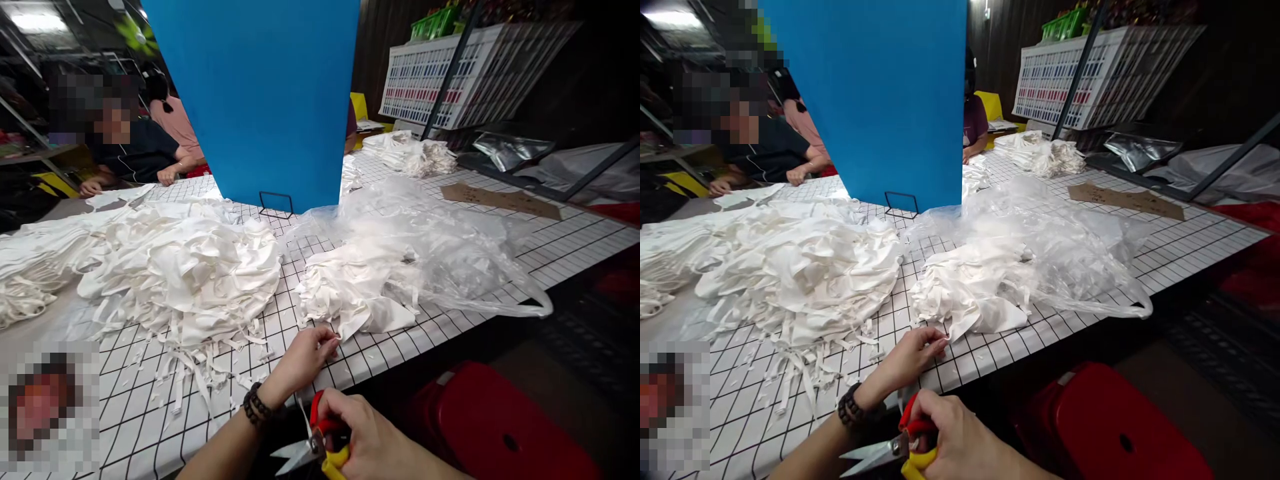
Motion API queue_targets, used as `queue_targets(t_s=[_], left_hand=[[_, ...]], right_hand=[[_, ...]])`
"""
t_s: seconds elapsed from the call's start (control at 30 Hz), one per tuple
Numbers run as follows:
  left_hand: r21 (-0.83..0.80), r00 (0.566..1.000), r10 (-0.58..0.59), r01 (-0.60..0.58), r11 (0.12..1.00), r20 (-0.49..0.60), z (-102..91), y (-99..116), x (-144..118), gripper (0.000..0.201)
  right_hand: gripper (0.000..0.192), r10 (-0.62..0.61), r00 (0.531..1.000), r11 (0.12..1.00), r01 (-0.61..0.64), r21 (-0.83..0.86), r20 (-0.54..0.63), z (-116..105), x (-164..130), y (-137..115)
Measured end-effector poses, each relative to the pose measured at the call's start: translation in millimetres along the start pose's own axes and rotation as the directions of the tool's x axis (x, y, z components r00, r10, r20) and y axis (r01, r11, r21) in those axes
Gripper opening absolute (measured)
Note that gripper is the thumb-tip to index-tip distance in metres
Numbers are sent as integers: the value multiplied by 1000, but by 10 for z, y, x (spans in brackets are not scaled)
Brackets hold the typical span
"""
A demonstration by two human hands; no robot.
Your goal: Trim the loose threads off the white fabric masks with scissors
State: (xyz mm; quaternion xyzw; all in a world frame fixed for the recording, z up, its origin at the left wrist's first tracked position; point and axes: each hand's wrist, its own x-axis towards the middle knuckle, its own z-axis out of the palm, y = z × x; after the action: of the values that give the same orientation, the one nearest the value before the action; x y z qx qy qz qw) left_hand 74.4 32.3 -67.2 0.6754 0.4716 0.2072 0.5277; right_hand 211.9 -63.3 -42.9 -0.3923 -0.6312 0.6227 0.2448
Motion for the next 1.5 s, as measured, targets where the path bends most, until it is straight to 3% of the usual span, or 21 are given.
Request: queue_targets(t_s=[0.07,0.13,0.2,0.27,0.33,0.47,0.5,0.63,0.67,0.7,0.73,0.8,0.9,1.0,1.07,1.17,1.23,1.3,1.4,1.47,1.5], left_hand=[[-128,995,-93,98,987,45,4,-10,2,33],[-266,982,-172,188,946,82,6,-33,-10,38],[-401,967,-217,254,880,136,2,-53,-33,40],[-514,955,-237,296,805,179,-4,-61,-62,40],[-603,941,-269,338,722,205,-10,-57,-86,40],[-683,945,-304,301,665,121,-15,-24,-108,35],[-710,948,-301,284,644,105,-17,-16,-109,33],[-783,954,-281,253,568,105,-32,-1,-107,23],[-788,957,-274,242,565,98,-34,-1,-102,19],[-792,960,-266,226,567,83,-35,-2,-96,16],[-798,964,-258,206,566,65,-33,-3,-87,13],[-818,965,-254,192,542,59,-24,1,-66,10],[-839,953,-268,261,477,144,-25,19,-41,9],[-816,932,-282,342,466,230,-80,38,-52,14],[-776,920,-290,382,502,265,-140,46,-82,18],[-642,917,-262,398,656,302,-208,56,-138,31],[-532,923,-197,355,769,331,-215,69,-168,47],[-482,924,-105,286,828,368,-192,93,-192,55],[-479,916,11,200,855,401,-133,146,-237,47],[-470,922,11,188,862,388,-98,179,-275,35],[-468,924,-15,207,859,381,-84,191,-293,32]], right_hand=[[25,7,996,999,-10,-35,-86,-95,-25,4],[23,6,961,995,-34,-96,-276,-250,-33,60],[25,-32,855,981,-72,-179,-518,-447,-13,170],[25,-129,707,952,-108,-286,-696,-642,31,309],[24,-234,606,911,-137,-390,-761,-790,86,441],[26,-245,535,917,-143,-373,-808,-879,169,598],[27,-238,490,935,-118,-334,-839,-877,180,617],[34,-277,213,961,45,-274,-937,-901,188,660],[36,-286,174,958,59,-280,-942,-920,189,664],[38,-288,161,958,51,-283,-944,-939,192,665],[40,-281,179,959,21,-282,-943,-956,201,663],[42,-250,270,957,-80,-281,-930,-973,240,648],[37,-180,414,922,-244,-300,-892,-976,346,610],[25,-144,465,900,-306,-311,-873,-1049,438,567],[24,-157,418,904,-305,-301,-895,-1183,451,518],[30,-252,237,922,-236,-307,-938,-1489,421,346],[34,-332,154,927,-132,-352,-931,-1709,428,141],[36,-385,146,917,-55,-396,-911,-1891,512,-128],[35,-492,151,870,62,-488,-858,-2031,824,-578],[31,-574,182,819,139,-557,-798,-2024,1128,-852],[29,-601,220,799,162,-579,-768,-1996,1289,-965]])
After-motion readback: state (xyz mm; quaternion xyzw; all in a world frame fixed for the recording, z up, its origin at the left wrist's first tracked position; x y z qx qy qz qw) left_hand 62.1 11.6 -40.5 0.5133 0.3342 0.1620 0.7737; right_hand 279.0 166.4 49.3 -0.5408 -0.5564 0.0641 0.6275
